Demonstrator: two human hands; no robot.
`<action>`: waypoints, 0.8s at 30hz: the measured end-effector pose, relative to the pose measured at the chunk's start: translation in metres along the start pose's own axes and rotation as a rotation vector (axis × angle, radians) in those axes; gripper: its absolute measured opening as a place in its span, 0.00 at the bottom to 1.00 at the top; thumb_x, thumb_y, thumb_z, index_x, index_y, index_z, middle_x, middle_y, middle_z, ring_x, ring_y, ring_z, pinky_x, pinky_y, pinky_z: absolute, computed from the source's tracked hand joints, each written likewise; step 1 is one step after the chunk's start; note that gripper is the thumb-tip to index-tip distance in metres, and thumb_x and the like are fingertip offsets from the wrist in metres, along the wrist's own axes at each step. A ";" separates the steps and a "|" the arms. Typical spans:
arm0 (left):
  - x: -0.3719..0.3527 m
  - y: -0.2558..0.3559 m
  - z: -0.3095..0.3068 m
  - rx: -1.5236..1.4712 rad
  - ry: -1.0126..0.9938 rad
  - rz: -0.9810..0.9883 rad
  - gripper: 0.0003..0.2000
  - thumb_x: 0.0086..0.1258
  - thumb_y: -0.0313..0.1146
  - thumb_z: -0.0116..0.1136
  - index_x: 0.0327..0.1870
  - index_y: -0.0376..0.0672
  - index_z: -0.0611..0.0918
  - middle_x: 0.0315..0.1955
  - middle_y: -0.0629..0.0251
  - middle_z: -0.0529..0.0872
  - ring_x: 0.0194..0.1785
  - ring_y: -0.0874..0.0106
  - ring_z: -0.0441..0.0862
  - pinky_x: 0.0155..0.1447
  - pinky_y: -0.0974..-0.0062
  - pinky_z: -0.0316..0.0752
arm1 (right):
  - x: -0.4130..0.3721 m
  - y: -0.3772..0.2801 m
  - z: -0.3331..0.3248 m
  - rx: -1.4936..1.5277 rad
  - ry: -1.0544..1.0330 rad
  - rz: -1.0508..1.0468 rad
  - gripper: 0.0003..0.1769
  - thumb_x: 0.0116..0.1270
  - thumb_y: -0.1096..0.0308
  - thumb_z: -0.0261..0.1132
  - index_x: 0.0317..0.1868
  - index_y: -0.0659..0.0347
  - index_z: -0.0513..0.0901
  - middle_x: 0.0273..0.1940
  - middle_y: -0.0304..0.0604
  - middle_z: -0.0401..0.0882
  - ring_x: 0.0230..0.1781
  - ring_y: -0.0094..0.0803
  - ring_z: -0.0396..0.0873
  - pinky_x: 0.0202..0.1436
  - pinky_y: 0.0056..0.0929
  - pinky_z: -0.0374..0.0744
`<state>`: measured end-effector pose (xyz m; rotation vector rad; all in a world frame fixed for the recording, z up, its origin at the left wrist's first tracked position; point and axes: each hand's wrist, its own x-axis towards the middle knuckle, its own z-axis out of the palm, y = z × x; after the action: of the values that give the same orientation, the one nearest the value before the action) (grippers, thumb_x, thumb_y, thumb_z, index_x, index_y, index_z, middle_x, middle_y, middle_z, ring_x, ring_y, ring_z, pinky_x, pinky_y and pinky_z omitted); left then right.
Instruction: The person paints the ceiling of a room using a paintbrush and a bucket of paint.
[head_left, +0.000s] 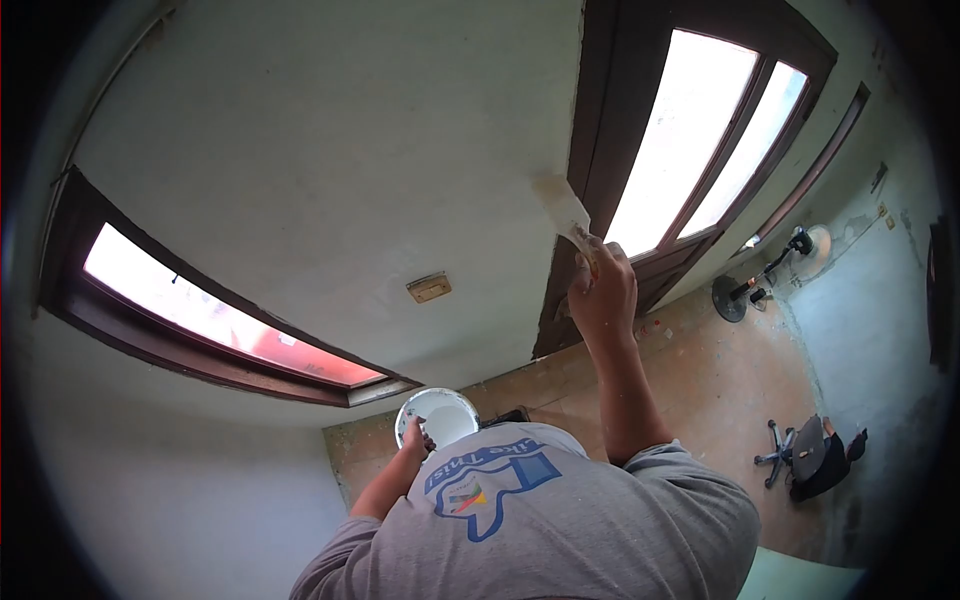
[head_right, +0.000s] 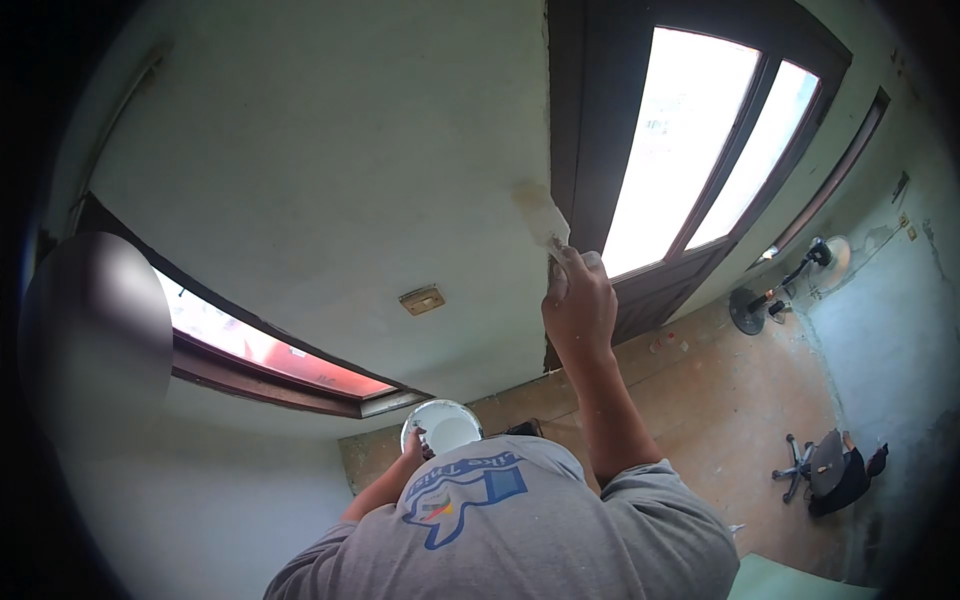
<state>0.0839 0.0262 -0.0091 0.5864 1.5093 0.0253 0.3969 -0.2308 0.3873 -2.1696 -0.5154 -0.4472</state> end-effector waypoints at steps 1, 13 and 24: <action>0.000 0.001 0.001 0.002 0.002 0.001 0.15 0.55 0.40 0.61 0.28 0.48 0.65 0.17 0.71 0.56 0.15 0.74 0.55 0.21 0.70 0.53 | 0.003 0.002 0.004 0.002 0.001 0.003 0.13 0.67 0.74 0.60 0.51 0.63 0.80 0.40 0.52 0.77 0.39 0.50 0.83 0.41 0.44 0.81; 0.006 -0.011 -0.002 0.246 -0.074 0.166 0.10 0.63 0.36 0.59 0.31 0.43 0.70 0.16 0.69 0.61 0.17 0.72 0.62 0.21 0.67 0.59 | -0.027 -0.010 -0.003 -0.180 -0.428 0.039 0.22 0.64 0.74 0.61 0.60 0.62 0.76 0.47 0.57 0.80 0.51 0.56 0.79 0.53 0.49 0.76; 0.020 -0.028 -0.021 0.334 0.085 0.269 0.17 0.56 0.44 0.64 0.30 0.37 0.78 0.22 0.59 0.76 0.21 0.68 0.73 0.23 0.66 0.68 | -0.107 0.023 0.166 -0.305 -1.316 -0.370 0.20 0.62 0.72 0.59 0.55 0.60 0.79 0.48 0.58 0.83 0.52 0.55 0.81 0.54 0.50 0.77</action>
<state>0.0571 0.0170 -0.0369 1.0655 1.5179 0.0055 0.3398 -0.1328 0.2237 -2.4255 -1.6318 0.8774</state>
